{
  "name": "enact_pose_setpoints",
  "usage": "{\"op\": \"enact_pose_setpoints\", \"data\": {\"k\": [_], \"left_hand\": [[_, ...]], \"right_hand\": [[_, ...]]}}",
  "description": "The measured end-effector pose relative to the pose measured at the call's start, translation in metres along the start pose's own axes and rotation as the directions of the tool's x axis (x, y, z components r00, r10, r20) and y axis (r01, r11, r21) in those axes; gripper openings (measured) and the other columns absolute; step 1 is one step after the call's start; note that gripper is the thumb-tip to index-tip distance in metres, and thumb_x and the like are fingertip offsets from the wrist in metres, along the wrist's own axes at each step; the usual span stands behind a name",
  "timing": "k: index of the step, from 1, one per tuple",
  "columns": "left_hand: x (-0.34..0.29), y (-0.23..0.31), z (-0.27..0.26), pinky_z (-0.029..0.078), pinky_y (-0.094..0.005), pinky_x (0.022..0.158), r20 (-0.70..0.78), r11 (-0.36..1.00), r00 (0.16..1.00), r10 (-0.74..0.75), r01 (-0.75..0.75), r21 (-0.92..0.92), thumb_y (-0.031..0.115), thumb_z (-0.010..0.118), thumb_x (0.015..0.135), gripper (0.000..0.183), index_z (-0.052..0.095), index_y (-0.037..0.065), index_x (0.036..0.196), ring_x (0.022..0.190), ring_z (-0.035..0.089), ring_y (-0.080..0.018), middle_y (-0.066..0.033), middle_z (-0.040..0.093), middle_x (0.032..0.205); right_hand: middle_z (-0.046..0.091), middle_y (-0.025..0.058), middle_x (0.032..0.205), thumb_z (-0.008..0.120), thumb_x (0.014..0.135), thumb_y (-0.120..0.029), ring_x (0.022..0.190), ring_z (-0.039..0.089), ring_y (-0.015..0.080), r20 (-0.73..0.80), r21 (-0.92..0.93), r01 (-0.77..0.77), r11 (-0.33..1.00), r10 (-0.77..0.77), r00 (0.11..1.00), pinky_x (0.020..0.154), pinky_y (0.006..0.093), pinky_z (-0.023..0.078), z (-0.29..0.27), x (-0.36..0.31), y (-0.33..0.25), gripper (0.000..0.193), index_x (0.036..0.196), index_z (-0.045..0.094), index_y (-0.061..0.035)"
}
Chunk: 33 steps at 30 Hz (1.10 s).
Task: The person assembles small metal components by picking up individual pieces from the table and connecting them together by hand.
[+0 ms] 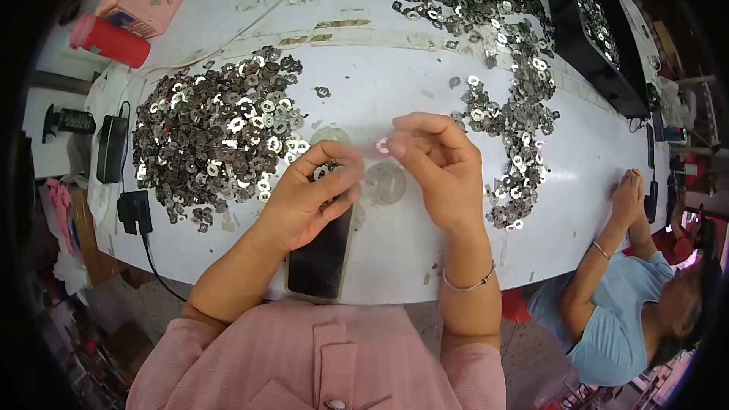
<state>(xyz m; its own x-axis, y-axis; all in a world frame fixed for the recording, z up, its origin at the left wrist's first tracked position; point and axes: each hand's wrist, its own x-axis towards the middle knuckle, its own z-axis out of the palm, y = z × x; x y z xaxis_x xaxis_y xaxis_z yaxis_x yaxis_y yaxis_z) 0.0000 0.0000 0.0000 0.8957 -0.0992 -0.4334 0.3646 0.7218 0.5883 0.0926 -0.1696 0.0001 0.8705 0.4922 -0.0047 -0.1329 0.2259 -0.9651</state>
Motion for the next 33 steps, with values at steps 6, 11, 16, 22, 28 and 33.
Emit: {"op": "enact_pose_setpoints", "data": {"k": [6,11,16,22,28,33], "left_hand": [[0.002,-0.004,-0.003,0.031,-0.0188,0.048,-0.004,0.998,0.998,0.06,-0.06,0.034,0.009,0.059,0.091,0.009,0.058,0.008,0.099,0.068,0.055,-0.0081,-0.0044,0.06,0.093],[0.006,-0.003,-0.009,0.045,-0.0254,0.066,0.121,0.969,0.992,0.042,-0.011,-0.249,0.017,0.057,0.091,0.009,0.057,0.008,0.092,0.076,0.055,-0.0136,-0.0071,0.06,0.093],[0.005,-0.001,-0.011,0.047,-0.0287,0.075,0.124,0.939,0.992,-0.034,0.074,-0.335,0.019,0.061,0.088,0.012,0.057,0.008,0.087,0.08,0.056,-0.0176,-0.0083,0.06,0.094],[0.002,-0.002,-0.008,0.049,-0.0273,0.068,0.056,0.979,0.998,0.009,0.003,-0.203,0.015,0.06,0.089,0.009,0.056,0.009,0.083,0.083,0.062,-0.0193,-0.0088,0.06,0.096],[0.003,-0.002,-0.007,0.046,-0.0293,0.069,0.082,0.994,0.997,-0.013,0.022,-0.111,0.015,0.063,0.089,0.011,0.058,0.013,0.079,0.089,0.064,-0.0211,-0.0052,0.062,0.096],[0.002,0.0,-0.008,0.046,-0.0295,0.068,0.093,0.993,0.996,-0.008,0.019,-0.119,0.017,0.061,0.09,0.011,0.058,0.012,0.08,0.088,0.064,-0.0212,-0.0059,0.062,0.095]], "right_hand": [[0.065,0.0067,0.092,0.063,0.082,0.008,0.087,0.061,0.0112,0.087,-0.021,0.011,1.0,-0.009,0.996,0.078,0.0236,0.049,0.017,-0.007,0.001,0.025,0.106,0.06,0.0025],[0.065,0.0046,0.093,0.062,0.085,0.002,0.086,0.06,0.0119,0.017,-0.239,0.095,0.966,-0.093,0.995,0.078,0.0253,0.047,0.01,-0.005,-0.007,0.017,0.101,0.063,0.0006],[0.06,0.0098,0.087,0.061,0.079,0.0,0.08,0.051,0.0295,0.112,-0.929,0.228,0.293,-0.364,0.925,0.074,0.0368,0.041,-0.025,0.005,-0.019,0.021,0.099,0.066,-0.0057],[0.059,0.0089,0.092,0.066,0.074,-0.001,0.084,0.052,0.0286,0.222,-0.912,0.302,0.28,-0.284,0.933,0.077,0.0369,0.042,-0.033,0.001,-0.026,0.024,0.098,0.066,-0.0064],[0.059,0.0071,0.089,0.068,0.071,-0.002,0.086,0.052,0.028,0.27,-0.92,0.314,0.233,-0.202,0.941,0.079,0.0382,0.041,-0.025,0.003,-0.003,0.023,0.094,0.066,-0.0063],[0.06,0.0053,0.082,0.067,0.072,-0.001,0.081,0.055,0.0257,0.26,-0.912,0.327,0.249,-0.268,0.928,0.076,0.0352,0.042,-0.022,0.006,-0.007,0.02,0.091,0.068,-0.0067]]}}
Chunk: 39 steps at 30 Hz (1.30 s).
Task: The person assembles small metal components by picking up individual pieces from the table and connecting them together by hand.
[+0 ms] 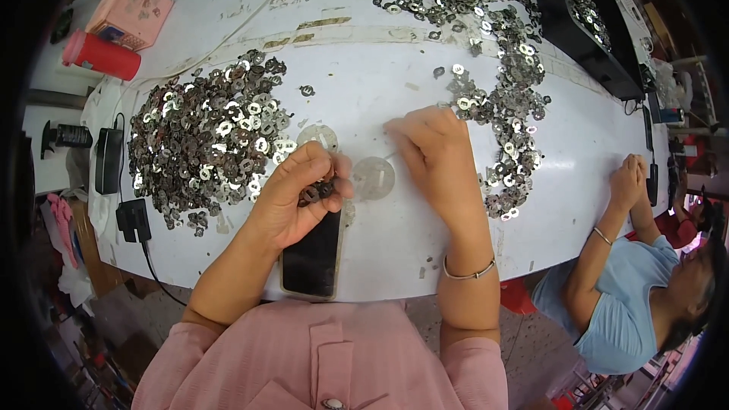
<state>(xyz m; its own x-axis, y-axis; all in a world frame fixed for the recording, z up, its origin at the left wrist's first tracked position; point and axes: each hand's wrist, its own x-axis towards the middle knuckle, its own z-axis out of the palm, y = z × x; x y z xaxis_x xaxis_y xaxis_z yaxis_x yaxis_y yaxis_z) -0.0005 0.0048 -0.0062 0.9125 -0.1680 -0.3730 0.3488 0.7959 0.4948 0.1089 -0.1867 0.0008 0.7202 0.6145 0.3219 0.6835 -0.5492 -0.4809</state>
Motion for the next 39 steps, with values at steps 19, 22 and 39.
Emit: {"op": "enact_pose_setpoints", "data": {"k": [19,22,39], "left_hand": [[-0.001,-0.002,0.009,0.037,-0.0212,0.049,-0.063,0.992,0.995,0.073,-0.066,0.11,0.001,0.065,0.085,0.013,0.054,0.006,0.09,0.074,0.06,-0.0132,-0.0074,0.059,0.091],[-0.001,-0.002,0.008,0.038,-0.0186,0.047,-0.068,0.99,0.993,0.095,-0.087,0.109,-0.004,0.062,0.084,0.014,0.055,0.007,0.088,0.066,0.056,-0.0121,-0.0092,0.06,0.094],[-0.003,0.0,0.0,0.048,-0.0226,0.077,0.011,0.998,0.998,-0.064,0.064,-0.02,0.006,0.062,0.087,0.02,0.061,0.008,0.107,0.084,0.057,-0.011,-0.0019,0.06,0.094]], "right_hand": [[0.063,0.0061,0.091,0.071,0.07,0.003,0.075,0.056,0.0182,0.026,0.482,-0.185,0.856,0.197,0.98,0.069,0.0281,0.047,-0.023,-0.001,-0.022,0.045,0.113,0.063,-0.0068],[0.059,0.0056,0.086,0.072,0.069,0.003,0.072,0.054,0.0176,0.079,0.244,-0.186,0.952,0.171,0.982,0.068,0.0273,0.047,-0.034,-0.005,-0.001,0.047,0.114,0.062,-0.0074],[0.059,0.0057,0.089,0.066,0.076,0.005,0.079,0.058,0.0122,0.201,0.745,-0.29,0.601,0.213,0.956,0.073,0.0251,0.048,-0.014,-0.004,-0.004,0.024,0.098,0.06,-0.0012]]}}
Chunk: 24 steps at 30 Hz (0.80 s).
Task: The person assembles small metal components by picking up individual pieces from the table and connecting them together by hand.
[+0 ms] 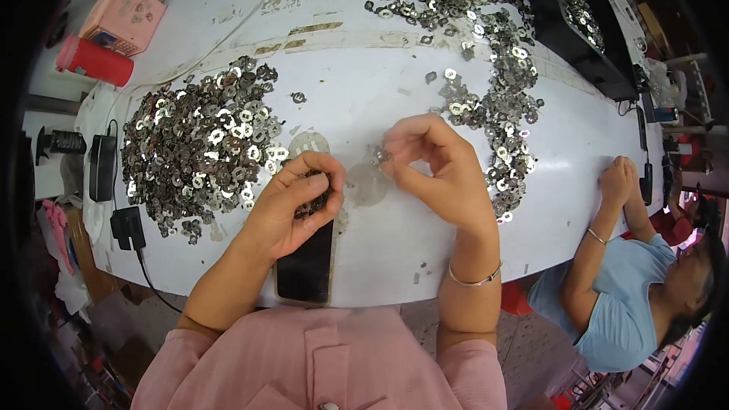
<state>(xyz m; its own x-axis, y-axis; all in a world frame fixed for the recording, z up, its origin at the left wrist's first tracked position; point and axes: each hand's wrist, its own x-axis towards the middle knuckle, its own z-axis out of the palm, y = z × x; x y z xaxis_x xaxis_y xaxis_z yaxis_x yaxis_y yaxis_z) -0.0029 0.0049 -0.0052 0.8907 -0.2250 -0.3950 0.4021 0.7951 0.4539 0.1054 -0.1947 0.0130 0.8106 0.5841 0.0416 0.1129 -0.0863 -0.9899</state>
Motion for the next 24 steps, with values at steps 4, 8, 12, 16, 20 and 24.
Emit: {"op": "enact_pose_setpoints", "data": {"k": [4,8,12,16,20,24], "left_hand": [[-0.001,-0.001,0.006,0.047,-0.0219,0.073,0.018,0.997,1.0,0.013,-0.014,0.073,0.007,0.063,0.087,0.02,0.061,0.007,0.107,0.082,0.058,-0.011,-0.0023,0.06,0.096],[-0.003,0.0,0.008,0.045,-0.0208,0.066,0.023,0.996,0.999,0.038,-0.04,0.078,0.008,0.064,0.087,0.022,0.06,0.007,0.109,0.081,0.058,-0.0107,-0.0024,0.06,0.096],[-0.003,-0.001,0.007,0.039,-0.0199,0.054,-0.005,0.99,0.999,0.051,-0.05,0.133,0.012,0.062,0.089,0.021,0.059,0.007,0.109,0.078,0.057,-0.0103,-0.0033,0.06,0.096],[-0.001,0.001,0.008,0.034,-0.0205,0.05,0.027,0.995,1.0,0.01,-0.012,0.095,0.02,0.056,0.094,0.016,0.057,0.007,0.104,0.075,0.057,-0.0118,-0.0042,0.058,0.094],[0.0,0.002,0.005,0.035,-0.021,0.051,0.111,0.998,0.994,-0.013,0.007,0.059,0.024,0.052,0.096,0.018,0.057,0.007,0.101,0.074,0.057,-0.013,-0.0045,0.058,0.093],[-0.001,0.0,0.005,0.036,-0.021,0.051,0.018,0.991,1.0,0.0,-0.002,0.133,0.019,0.057,0.093,0.013,0.056,0.006,0.099,0.075,0.057,-0.0116,-0.0047,0.059,0.093]], "right_hand": [[0.061,0.0075,0.092,0.065,0.079,0.005,0.08,0.059,0.0133,0.03,0.514,-0.044,0.857,0.034,0.999,0.074,0.0264,0.05,0.007,-0.002,0.0,0.027,0.102,0.054,-0.0027],[0.062,0.0095,0.091,0.065,0.082,0.002,0.079,0.06,0.0167,0.02,0.685,-0.101,0.722,0.12,0.993,0.07,0.0291,0.052,0.019,-0.002,0.005,0.023,0.1,0.053,-0.0052],[0.064,0.0094,0.095,0.065,0.081,0.008,0.086,0.062,0.0154,0.037,0.693,-0.08,0.717,0.075,0.996,0.076,0.0271,0.051,0.024,-0.001,0.011,0.026,0.102,0.053,-0.0027],[0.065,0.01,0.094,0.065,0.081,0.008,0.085,0.062,0.0158,-0.154,0.447,0.141,0.884,-0.079,0.985,0.077,0.027,0.051,0.035,-0.004,0.004,0.024,0.1,0.055,-0.0026],[0.065,0.0099,0.09,0.065,0.079,0.009,0.086,0.061,0.0168,-0.064,0.081,0.334,0.939,-0.33,0.942,0.077,0.0288,0.048,0.033,-0.004,0.01,0.019,0.093,0.059,-0.0018],[0.062,0.0133,0.092,0.065,0.077,0.012,0.089,0.062,0.0228,0.114,-0.058,0.391,0.919,-0.383,0.917,0.078,0.0325,0.051,0.029,-0.003,0.005,0.021,0.091,0.056,-0.0001]]}}
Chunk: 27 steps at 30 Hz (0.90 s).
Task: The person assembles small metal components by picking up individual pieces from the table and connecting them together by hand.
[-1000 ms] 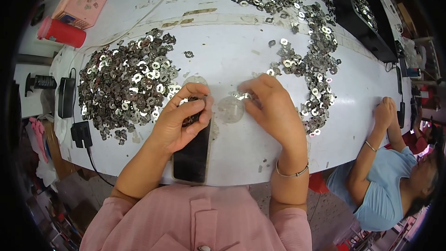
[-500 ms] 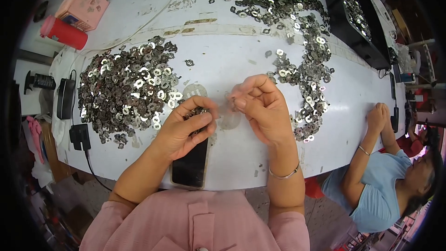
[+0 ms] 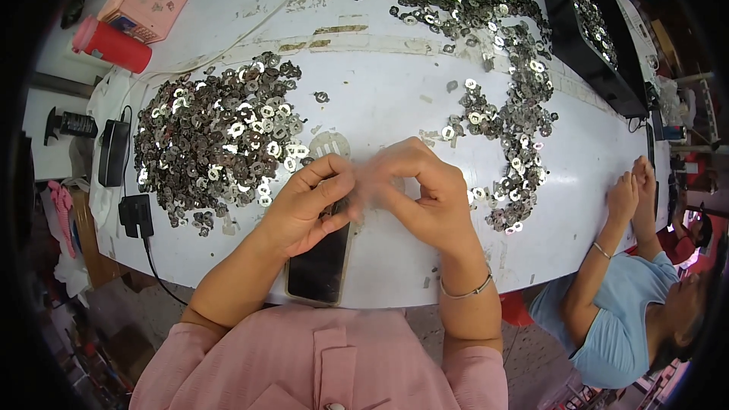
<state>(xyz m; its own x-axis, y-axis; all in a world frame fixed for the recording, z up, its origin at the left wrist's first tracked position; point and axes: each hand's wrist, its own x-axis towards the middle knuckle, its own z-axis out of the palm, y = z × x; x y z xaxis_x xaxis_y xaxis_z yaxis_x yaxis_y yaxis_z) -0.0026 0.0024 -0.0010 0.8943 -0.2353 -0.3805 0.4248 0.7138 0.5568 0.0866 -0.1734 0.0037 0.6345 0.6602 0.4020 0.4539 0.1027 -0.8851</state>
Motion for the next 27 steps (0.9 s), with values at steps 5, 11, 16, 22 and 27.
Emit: {"op": "enact_pose_setpoints", "data": {"k": [5,11,16,22,27], "left_hand": [[0.0,-0.001,0.006,0.035,-0.02,0.049,-0.107,0.995,0.991,0.08,-0.074,0.062,0.008,0.064,0.088,0.013,0.056,0.006,0.098,0.073,0.058,-0.0096,-0.0048,0.061,0.093],[0.001,-0.004,0.003,0.033,-0.0199,0.047,-0.124,0.983,0.979,0.162,-0.149,0.106,0.002,0.065,0.085,0.014,0.057,0.006,0.095,0.07,0.058,-0.0094,-0.0054,0.062,0.093],[0.002,0.0,0.0,0.038,-0.0211,0.052,-0.073,0.987,0.985,0.157,-0.159,-0.028,0.006,0.06,0.089,0.005,0.057,0.008,0.092,0.073,0.058,-0.0113,-0.0055,0.062,0.092],[0.003,0.002,-0.006,0.046,-0.0274,0.072,-0.011,0.98,0.994,0.109,-0.11,-0.164,0.013,0.057,0.092,0.003,0.058,0.01,0.09,0.078,0.058,-0.0146,-0.0044,0.062,0.092],[0.003,-0.001,-0.002,0.045,-0.0258,0.069,-0.048,0.99,0.993,0.108,-0.111,-0.082,0.015,0.058,0.092,0.007,0.06,0.009,0.095,0.078,0.058,-0.0135,-0.0036,0.062,0.093]], "right_hand": [[0.065,0.0081,0.091,0.066,0.074,0.005,0.08,0.06,0.0187,-0.175,-0.239,-0.182,0.954,0.142,0.974,0.073,0.028,0.046,-0.015,0.007,-0.003,0.023,0.095,0.063,-0.0035],[0.058,0.0049,0.09,0.063,0.074,0.002,0.087,0.051,0.024,-0.051,-0.682,-0.175,0.71,0.193,0.98,0.083,0.0351,0.037,-0.03,0.003,0.003,0.028,0.099,0.065,-0.0091],[0.056,0.0049,0.09,0.066,0.073,-0.003,0.091,0.05,0.0244,0.003,-0.628,-0.194,0.754,0.251,0.968,0.086,0.0363,0.033,-0.025,0.003,-0.005,0.028,0.1,0.066,-0.0118],[0.054,0.0041,0.087,0.07,0.072,-0.008,0.089,0.051,0.0227,0.028,-0.673,-0.176,0.719,0.262,0.965,0.085,0.0354,0.033,-0.021,-0.001,0.005,0.029,0.101,0.065,-0.0111],[0.06,0.0048,0.09,0.075,0.069,-0.002,0.082,0.056,0.0172,-0.018,-0.52,-0.262,0.813,0.296,0.955,0.085,0.0314,0.038,-0.024,0.004,0.003,0.032,0.099,0.065,-0.0049]]}}
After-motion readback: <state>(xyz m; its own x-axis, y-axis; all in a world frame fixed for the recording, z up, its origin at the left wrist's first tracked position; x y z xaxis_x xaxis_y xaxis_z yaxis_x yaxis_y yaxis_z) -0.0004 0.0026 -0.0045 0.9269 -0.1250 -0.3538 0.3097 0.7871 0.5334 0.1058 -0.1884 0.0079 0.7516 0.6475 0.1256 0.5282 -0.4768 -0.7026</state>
